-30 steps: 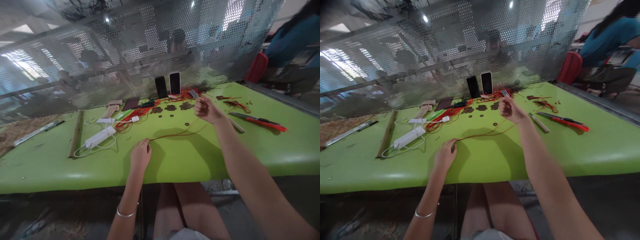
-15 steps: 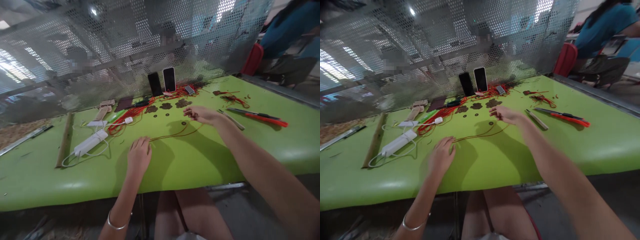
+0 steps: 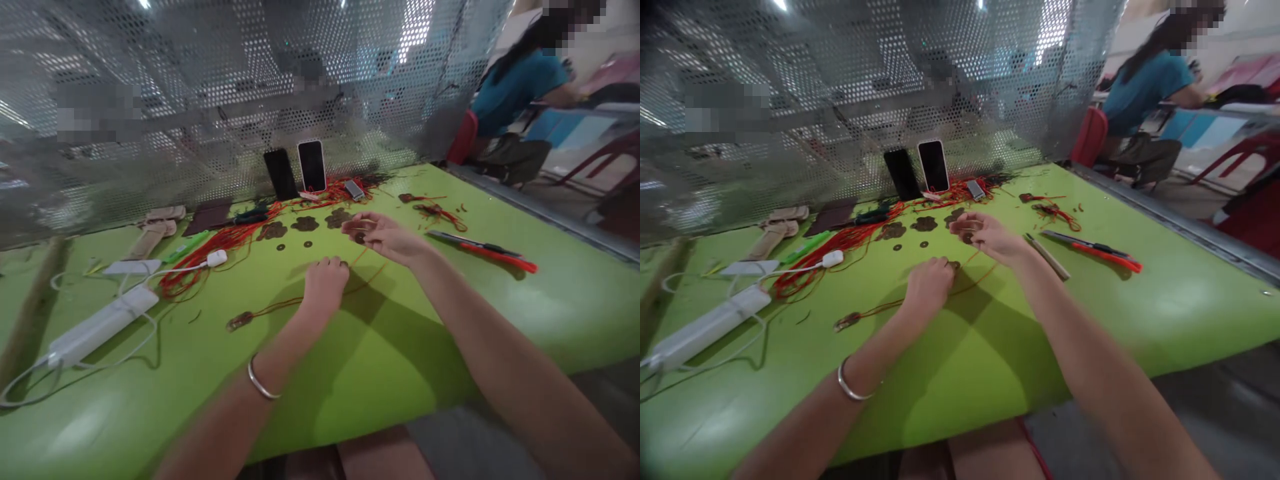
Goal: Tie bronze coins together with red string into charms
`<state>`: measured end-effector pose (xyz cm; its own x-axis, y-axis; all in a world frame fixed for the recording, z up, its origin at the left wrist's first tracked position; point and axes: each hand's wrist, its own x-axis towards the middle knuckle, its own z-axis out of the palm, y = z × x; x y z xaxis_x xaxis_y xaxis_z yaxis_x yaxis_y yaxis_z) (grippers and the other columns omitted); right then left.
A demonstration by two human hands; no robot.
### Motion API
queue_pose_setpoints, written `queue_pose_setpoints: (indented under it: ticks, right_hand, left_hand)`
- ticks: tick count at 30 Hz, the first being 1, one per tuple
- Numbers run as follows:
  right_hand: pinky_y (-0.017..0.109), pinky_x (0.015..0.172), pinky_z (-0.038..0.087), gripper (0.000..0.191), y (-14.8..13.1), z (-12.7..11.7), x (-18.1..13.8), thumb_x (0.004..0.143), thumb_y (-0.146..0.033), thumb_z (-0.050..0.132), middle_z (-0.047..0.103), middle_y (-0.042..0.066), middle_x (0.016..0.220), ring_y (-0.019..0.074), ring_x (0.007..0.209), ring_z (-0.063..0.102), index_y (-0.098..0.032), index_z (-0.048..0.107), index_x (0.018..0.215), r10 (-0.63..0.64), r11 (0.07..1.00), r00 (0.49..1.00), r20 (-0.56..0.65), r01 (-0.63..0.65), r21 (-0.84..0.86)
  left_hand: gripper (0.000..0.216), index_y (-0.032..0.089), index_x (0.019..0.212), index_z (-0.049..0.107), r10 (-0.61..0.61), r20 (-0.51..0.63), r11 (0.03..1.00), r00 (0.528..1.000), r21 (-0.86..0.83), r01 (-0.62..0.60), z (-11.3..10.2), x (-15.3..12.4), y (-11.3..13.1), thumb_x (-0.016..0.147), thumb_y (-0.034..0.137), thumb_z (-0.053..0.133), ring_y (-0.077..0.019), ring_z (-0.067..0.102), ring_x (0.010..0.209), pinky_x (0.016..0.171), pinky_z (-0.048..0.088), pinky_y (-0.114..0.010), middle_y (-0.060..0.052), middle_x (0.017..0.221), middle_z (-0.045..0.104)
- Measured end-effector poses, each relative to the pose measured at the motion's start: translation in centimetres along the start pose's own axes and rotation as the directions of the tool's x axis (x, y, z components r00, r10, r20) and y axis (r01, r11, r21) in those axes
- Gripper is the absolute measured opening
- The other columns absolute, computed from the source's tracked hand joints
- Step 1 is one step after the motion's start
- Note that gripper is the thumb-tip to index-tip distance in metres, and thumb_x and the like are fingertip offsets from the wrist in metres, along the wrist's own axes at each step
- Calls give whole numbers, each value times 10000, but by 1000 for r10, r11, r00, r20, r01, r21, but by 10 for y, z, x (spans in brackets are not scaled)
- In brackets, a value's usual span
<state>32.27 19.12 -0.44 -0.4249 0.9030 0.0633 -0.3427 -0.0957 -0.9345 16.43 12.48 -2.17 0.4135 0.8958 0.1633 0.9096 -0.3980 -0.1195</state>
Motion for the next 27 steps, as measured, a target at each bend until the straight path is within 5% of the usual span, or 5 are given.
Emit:
queue_pose_setpoints:
  ticks: [9,13,17,20,27]
  right_hand:
    - [306,938,404,331,-7,32,-19,640,-24,560,639,3,1165,164,1221,492,-252,540,880,-103,995,994,38,102,14]
    - [328,969,394,338,-1,47,-25,662,-37,560,604,-5,1229,162,1242,473,-270,527,905,-88,996,995,56,88,7]
    - [337,986,389,293,10,58,-29,689,-51,567,616,3,1210,156,1211,503,-261,528,890,28,1000,988,149,-27,-7]
    - [315,960,415,277,18,62,-30,698,-52,581,592,6,1244,146,1183,522,-249,534,887,99,995,979,179,-100,-7]
    - [312,892,478,327,28,61,-30,698,-75,624,577,19,1256,147,1062,581,-251,537,960,150,989,970,193,-150,-14]
  left_hand:
    - [153,127,856,642,73,-21,997,997,22,-73,-3,-21,-25,867,132,489,-228,621,738,601,459,-329,-88,761,635]
    - [147,141,817,640,13,-6,998,1000,58,-13,-4,-38,-50,856,124,499,-226,622,742,611,467,-332,-88,807,659]
    - [176,161,985,612,-84,-259,989,962,-139,49,-5,-48,-62,890,218,475,-181,631,755,639,481,-295,-59,901,680]
    - [256,176,1097,571,-49,-433,960,900,-269,-77,-8,-50,-58,905,310,468,-152,638,818,685,491,-254,-44,974,685]
    - [273,206,1127,581,97,-456,937,885,-258,-236,-3,-49,-52,877,299,526,-161,638,922,756,508,-270,-39,1058,671]
